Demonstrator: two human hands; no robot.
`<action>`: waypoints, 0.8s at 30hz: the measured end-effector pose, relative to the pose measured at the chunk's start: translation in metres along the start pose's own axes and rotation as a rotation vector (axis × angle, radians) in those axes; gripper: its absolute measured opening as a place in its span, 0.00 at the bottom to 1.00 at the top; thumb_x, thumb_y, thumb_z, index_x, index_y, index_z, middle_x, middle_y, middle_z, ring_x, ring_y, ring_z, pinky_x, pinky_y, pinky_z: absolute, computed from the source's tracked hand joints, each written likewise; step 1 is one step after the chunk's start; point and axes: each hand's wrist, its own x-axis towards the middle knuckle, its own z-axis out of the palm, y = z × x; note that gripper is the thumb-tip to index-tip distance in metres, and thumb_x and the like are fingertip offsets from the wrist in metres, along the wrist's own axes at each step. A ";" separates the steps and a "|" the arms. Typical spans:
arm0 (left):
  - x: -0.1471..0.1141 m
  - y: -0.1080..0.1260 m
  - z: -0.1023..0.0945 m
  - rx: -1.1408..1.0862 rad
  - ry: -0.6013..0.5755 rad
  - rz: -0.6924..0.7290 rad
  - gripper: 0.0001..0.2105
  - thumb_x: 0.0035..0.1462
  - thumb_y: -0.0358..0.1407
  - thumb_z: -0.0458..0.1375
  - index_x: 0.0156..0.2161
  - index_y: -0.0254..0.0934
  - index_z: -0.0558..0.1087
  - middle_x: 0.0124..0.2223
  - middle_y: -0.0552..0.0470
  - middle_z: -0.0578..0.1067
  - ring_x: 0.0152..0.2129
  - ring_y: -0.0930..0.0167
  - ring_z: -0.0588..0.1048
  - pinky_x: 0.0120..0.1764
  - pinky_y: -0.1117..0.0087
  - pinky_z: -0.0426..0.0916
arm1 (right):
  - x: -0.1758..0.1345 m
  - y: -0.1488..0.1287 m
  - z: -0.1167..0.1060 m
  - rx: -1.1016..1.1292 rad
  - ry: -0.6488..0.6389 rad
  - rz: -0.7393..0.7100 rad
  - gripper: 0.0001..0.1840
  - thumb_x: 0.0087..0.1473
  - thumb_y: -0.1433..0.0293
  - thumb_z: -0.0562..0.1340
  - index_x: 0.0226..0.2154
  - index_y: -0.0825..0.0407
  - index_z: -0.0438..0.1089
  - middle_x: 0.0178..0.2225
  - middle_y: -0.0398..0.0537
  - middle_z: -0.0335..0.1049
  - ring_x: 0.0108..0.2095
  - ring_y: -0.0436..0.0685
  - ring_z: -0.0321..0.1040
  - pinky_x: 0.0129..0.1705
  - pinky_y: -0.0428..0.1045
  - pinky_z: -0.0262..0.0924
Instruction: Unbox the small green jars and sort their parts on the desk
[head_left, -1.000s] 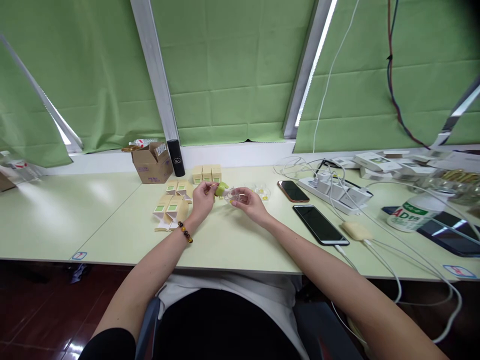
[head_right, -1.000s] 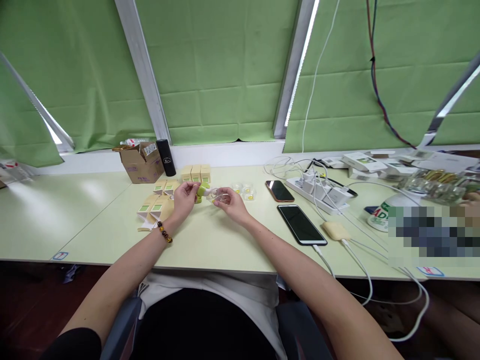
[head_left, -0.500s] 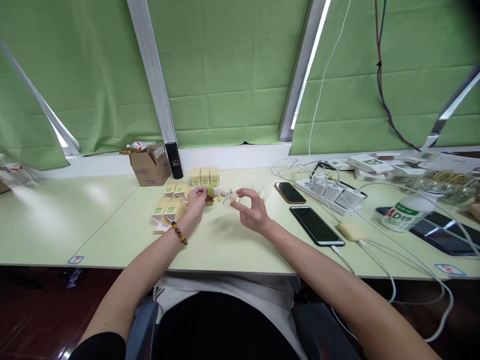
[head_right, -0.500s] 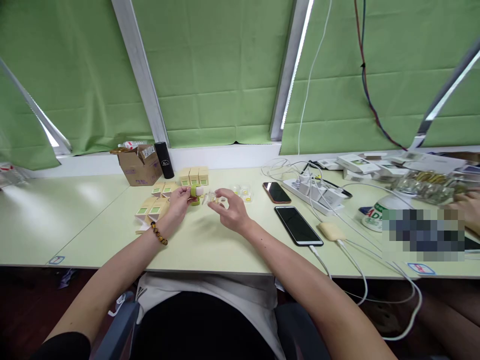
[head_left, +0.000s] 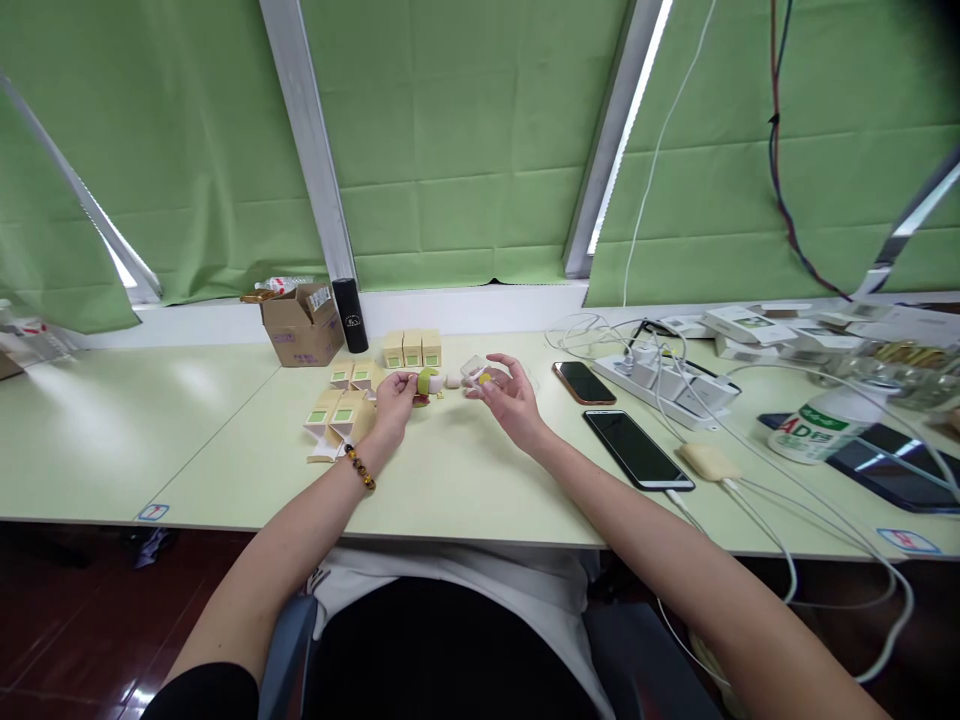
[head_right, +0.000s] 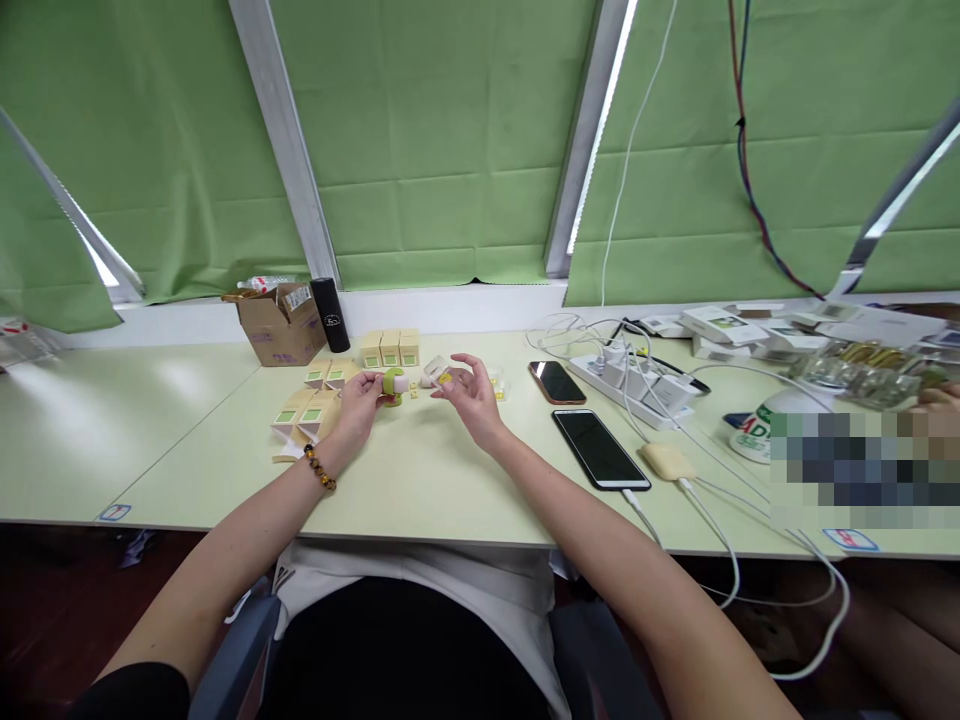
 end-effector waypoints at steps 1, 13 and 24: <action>-0.001 0.000 0.000 0.002 0.000 -0.002 0.08 0.64 0.36 0.65 0.37 0.33 0.73 0.34 0.49 0.80 0.25 0.74 0.77 0.33 0.70 0.77 | 0.002 0.000 -0.002 0.075 -0.001 0.064 0.27 0.51 0.53 0.76 0.49 0.40 0.68 0.43 0.44 0.77 0.45 0.60 0.78 0.52 0.62 0.75; -0.003 -0.002 0.000 0.040 -0.005 -0.007 0.09 0.63 0.37 0.66 0.37 0.33 0.74 0.36 0.48 0.80 0.28 0.73 0.78 0.34 0.69 0.76 | 0.028 -0.019 -0.047 -0.615 0.191 -0.097 0.18 0.54 0.52 0.71 0.31 0.49 0.76 0.48 0.55 0.80 0.42 0.61 0.76 0.43 0.57 0.74; -0.004 0.001 0.001 0.051 -0.026 -0.012 0.09 0.64 0.36 0.66 0.37 0.33 0.73 0.37 0.46 0.81 0.28 0.73 0.78 0.33 0.70 0.75 | 0.024 -0.015 -0.068 -1.682 -0.185 -0.006 0.10 0.59 0.74 0.65 0.34 0.47 0.83 0.50 0.51 0.81 0.57 0.67 0.69 0.57 0.60 0.61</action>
